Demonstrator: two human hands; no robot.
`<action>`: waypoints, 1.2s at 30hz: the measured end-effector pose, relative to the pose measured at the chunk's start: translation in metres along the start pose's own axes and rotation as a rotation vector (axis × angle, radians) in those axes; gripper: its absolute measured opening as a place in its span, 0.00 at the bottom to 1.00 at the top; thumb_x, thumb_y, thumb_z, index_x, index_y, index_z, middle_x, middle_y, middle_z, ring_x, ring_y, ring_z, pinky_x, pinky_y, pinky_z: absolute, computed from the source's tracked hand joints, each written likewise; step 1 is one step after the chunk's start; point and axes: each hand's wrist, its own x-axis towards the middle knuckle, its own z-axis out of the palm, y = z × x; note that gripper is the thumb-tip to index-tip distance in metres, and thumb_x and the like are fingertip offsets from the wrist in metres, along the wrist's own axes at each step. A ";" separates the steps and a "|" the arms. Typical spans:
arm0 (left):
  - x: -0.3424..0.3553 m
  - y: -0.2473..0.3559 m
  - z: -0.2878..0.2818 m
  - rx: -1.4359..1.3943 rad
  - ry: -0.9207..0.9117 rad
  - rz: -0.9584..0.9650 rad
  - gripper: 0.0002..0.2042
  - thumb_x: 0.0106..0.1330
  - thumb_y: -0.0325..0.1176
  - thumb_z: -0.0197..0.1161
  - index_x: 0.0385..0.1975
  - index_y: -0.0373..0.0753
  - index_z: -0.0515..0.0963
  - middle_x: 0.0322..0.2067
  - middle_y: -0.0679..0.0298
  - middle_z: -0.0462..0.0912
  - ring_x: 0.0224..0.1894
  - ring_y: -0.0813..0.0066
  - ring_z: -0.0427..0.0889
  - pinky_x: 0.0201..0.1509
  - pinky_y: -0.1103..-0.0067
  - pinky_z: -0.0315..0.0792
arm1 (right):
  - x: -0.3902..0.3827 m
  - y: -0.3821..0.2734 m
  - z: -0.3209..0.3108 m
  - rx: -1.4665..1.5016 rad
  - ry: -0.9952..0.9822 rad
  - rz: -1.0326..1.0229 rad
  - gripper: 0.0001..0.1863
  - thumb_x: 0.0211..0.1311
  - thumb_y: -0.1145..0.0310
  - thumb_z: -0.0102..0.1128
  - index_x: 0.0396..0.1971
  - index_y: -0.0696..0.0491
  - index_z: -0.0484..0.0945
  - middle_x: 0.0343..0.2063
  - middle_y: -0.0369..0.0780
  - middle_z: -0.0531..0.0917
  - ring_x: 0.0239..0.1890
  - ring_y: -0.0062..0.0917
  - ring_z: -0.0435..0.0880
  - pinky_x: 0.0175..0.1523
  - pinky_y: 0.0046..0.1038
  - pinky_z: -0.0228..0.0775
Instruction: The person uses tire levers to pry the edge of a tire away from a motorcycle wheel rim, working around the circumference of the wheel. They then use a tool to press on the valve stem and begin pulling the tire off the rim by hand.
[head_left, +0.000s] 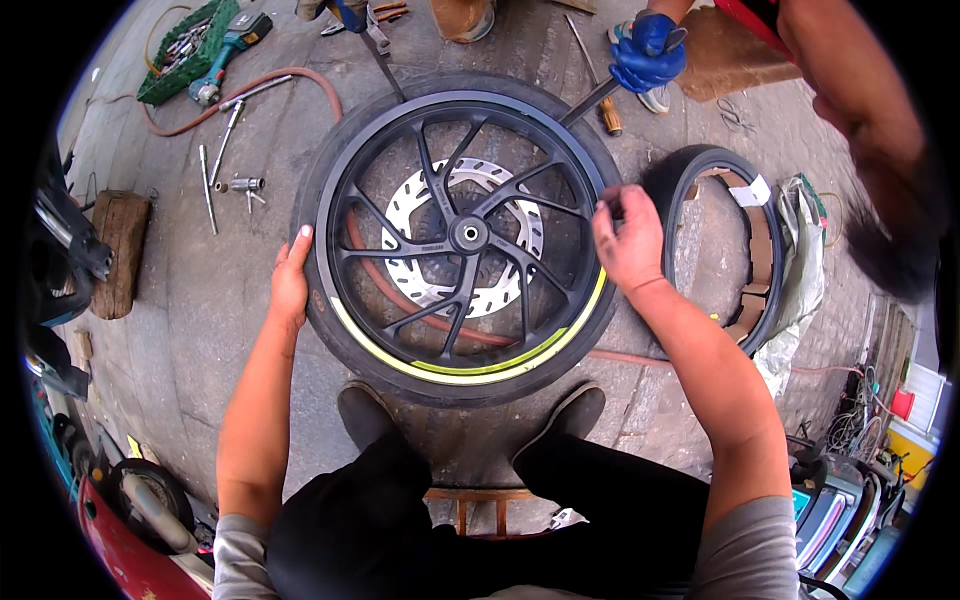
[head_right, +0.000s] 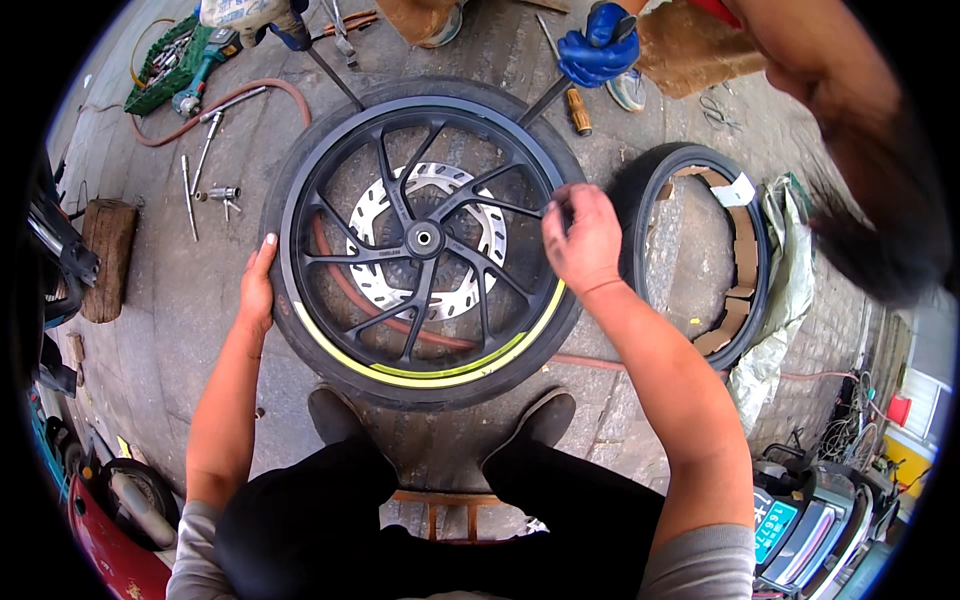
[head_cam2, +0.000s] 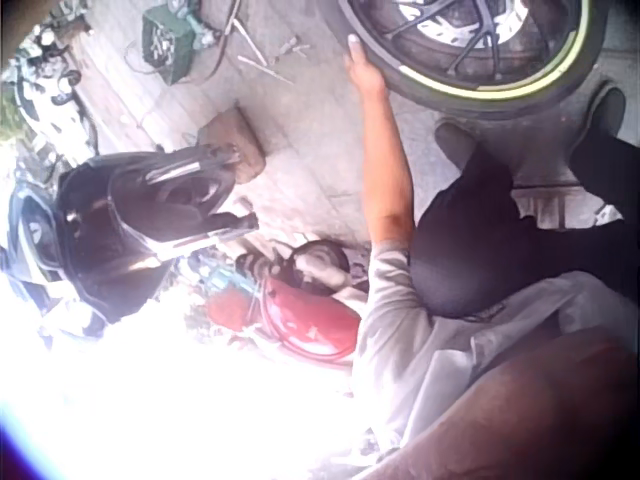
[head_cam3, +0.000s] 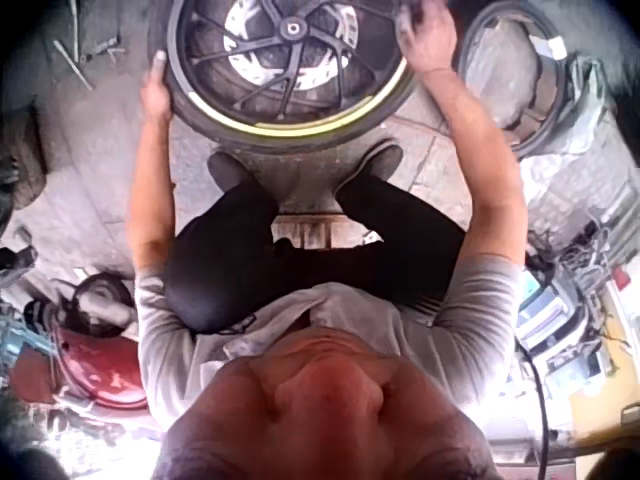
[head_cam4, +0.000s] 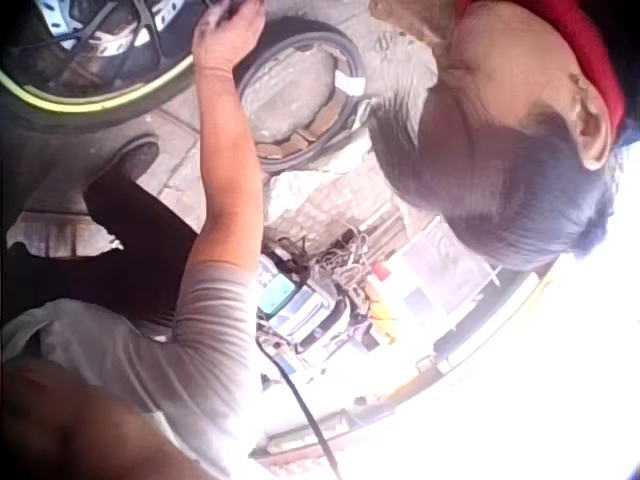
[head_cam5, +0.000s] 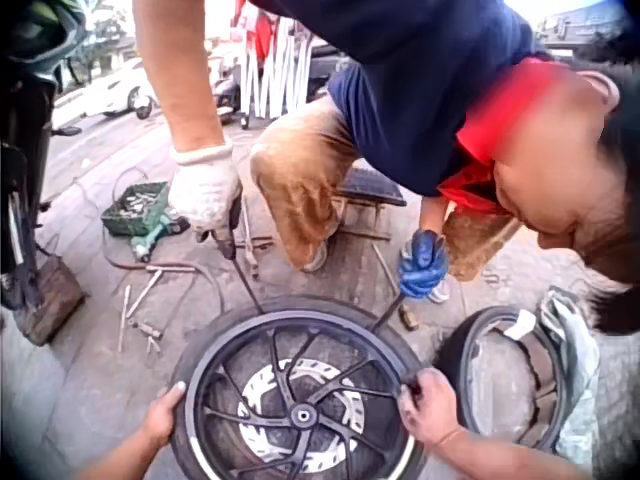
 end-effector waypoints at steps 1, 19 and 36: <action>-0.006 0.006 0.009 -0.001 -0.001 0.012 0.52 0.73 0.63 0.71 0.77 0.19 0.61 0.69 0.41 0.79 0.70 0.56 0.81 0.77 0.70 0.70 | 0.030 0.029 -0.002 -0.102 -0.007 0.086 0.07 0.68 0.70 0.68 0.42 0.55 0.83 0.38 0.45 0.86 0.44 0.45 0.86 0.53 0.43 0.80; -0.008 0.031 0.006 0.130 0.017 -0.079 0.62 0.65 0.71 0.73 0.80 0.19 0.58 0.71 0.35 0.77 0.69 0.51 0.83 0.74 0.65 0.75 | 0.206 0.309 0.082 0.046 -0.455 0.623 0.22 0.81 0.52 0.53 0.58 0.51 0.85 0.50 0.53 0.91 0.56 0.51 0.88 0.60 0.49 0.80; -0.052 -0.011 -0.022 -0.369 -0.209 -0.154 0.59 0.64 0.57 0.78 0.83 0.26 0.49 0.72 0.37 0.74 0.69 0.49 0.82 0.75 0.58 0.73 | -0.069 -0.056 -0.238 -0.339 -0.602 0.440 0.24 0.79 0.73 0.63 0.69 0.54 0.66 0.44 0.47 0.87 0.39 0.30 0.85 0.49 0.36 0.78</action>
